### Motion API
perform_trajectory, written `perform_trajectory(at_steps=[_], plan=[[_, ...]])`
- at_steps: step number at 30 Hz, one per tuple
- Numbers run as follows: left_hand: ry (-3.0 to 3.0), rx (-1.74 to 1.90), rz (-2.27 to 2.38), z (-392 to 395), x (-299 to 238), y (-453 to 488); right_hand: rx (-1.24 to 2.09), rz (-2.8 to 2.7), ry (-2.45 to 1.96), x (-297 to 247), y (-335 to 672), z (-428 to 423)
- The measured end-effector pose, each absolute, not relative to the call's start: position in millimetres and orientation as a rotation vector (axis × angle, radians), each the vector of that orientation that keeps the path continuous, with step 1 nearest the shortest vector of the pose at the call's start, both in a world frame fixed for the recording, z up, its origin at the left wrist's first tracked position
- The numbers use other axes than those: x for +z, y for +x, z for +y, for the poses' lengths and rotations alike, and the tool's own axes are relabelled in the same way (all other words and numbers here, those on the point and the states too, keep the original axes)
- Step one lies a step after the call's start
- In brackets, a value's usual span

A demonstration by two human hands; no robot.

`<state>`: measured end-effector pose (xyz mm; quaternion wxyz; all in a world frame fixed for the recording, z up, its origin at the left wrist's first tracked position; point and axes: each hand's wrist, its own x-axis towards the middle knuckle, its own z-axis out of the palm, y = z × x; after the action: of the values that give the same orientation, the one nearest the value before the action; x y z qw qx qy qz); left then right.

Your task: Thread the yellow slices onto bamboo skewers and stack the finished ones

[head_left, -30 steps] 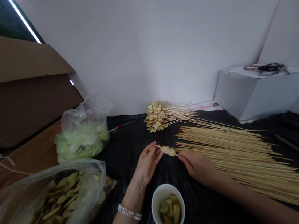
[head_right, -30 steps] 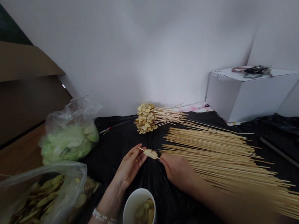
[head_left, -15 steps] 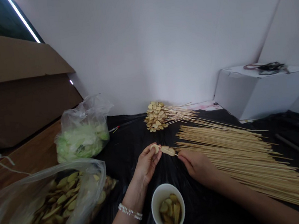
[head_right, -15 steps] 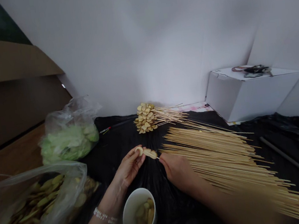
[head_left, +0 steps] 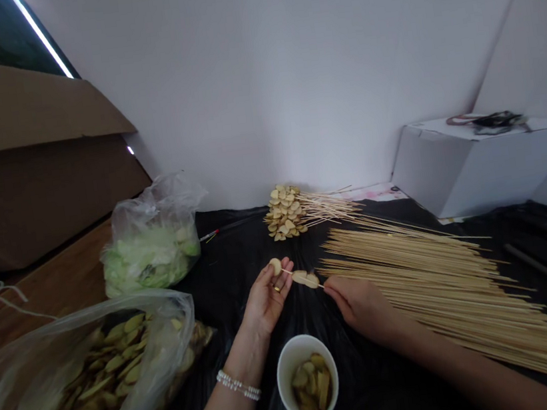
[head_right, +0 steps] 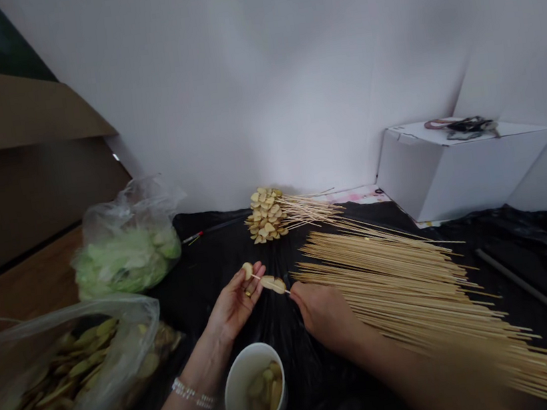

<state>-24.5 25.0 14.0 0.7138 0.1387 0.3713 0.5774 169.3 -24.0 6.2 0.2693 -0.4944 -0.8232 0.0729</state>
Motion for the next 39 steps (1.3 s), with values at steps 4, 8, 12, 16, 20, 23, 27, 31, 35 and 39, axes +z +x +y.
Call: perform_trajectory(at_steps=[4, 8, 12, 16, 20, 23, 27, 31, 35, 39], plan=[[0.319, 1.258, 0.818, 25.0, 13.2, -23.4, 0.155, -2.239, -1.340, 6.6, 167.6, -24.3], [0.320, 1.261, 0.816, 25.3, 12.8, -22.6, 0.148, -2.274, -1.365, 5.9, 166.8, -25.9], [0.324, 1.252, 0.817, 24.6, 13.3, -22.6, 0.173, -2.276, -1.369, 4.4, 168.2, -26.8], [0.332, 1.222, 0.810, 23.6, 13.1, -22.7, 0.174, -2.262, -1.360, 2.2, 169.4, -25.6], [0.313, 1.216, 0.807, 23.6, 13.4, -22.8, 0.159, -2.278, -1.356, 1.9, 169.6, -24.8], [0.301, 1.217, 0.815, 23.9, 14.1, -22.8, 0.159, -2.289, -1.371, 3.0, 169.8, -25.2], [0.325, 1.202, 0.831, 22.9, 14.1, -21.2, 0.149, -2.308, -1.366, 3.4, 169.7, -25.4], [0.384, 1.182, 0.845, 20.2, 12.7, -17.4, 0.135, -2.323, -1.376, 1.6, 169.2, -24.6], [0.428, 1.155, 0.838, 18.9, 10.6, -14.9, 0.123, -2.318, -1.384, 0.4, 169.2, -24.6], [0.411, 1.158, 0.834, 20.6, 9.6, -16.8, 0.134, -2.307, -1.370, 0.9, 169.5, -25.2]])
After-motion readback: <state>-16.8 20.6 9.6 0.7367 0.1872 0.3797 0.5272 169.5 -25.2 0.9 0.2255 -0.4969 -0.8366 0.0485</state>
